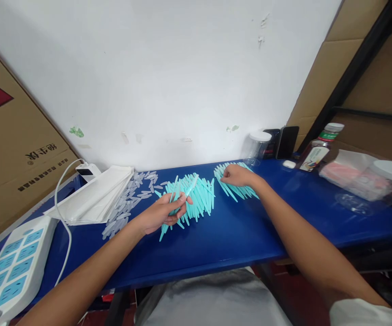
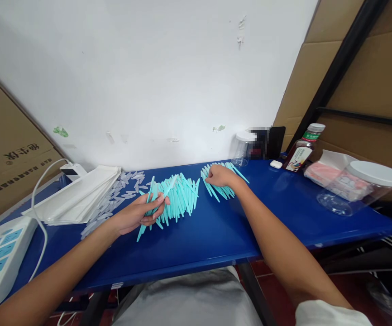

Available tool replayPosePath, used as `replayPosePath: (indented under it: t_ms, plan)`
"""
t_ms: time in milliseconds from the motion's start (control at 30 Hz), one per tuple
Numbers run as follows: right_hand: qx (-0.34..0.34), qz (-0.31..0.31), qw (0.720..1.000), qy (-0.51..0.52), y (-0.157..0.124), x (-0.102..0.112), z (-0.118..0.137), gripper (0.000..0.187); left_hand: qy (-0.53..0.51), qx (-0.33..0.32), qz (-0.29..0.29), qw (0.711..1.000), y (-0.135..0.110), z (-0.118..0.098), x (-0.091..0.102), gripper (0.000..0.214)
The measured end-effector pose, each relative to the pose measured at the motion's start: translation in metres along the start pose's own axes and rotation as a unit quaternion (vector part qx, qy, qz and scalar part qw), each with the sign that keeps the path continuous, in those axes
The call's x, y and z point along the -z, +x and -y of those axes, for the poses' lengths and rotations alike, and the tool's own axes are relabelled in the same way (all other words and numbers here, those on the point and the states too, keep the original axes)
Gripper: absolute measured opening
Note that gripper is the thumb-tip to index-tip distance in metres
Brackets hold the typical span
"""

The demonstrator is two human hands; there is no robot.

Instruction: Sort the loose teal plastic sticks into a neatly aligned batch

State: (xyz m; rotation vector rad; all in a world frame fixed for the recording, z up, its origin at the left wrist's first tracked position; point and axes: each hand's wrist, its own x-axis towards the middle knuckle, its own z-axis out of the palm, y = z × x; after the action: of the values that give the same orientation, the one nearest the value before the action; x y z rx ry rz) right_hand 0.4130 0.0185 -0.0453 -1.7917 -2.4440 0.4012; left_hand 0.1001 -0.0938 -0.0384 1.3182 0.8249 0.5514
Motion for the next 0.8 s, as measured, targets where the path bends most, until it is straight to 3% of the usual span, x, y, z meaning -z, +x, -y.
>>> replayPosePath:
  t_ms: [367, 633, 800]
  plan:
    - [-0.124, -0.09, 0.988, -0.023, -0.003, 0.019, -0.024, 0.03, 0.003, 0.002, 0.004, 1.0, 0.001, 0.001, 0.001, 0.04]
    - [-0.122, 0.008, 0.991, -0.048, -0.015, 0.028, -0.02, 0.035, 0.002, 0.002, 0.004, 1.0, 0.0, 0.0, 0.0, 0.04]
    - [-0.113, 0.03, 0.991, -0.061, -0.017, 0.029, -0.015, 0.029, -0.001, 0.005, 0.003, 1.0, 0.001, 0.0, 0.0, 0.04]
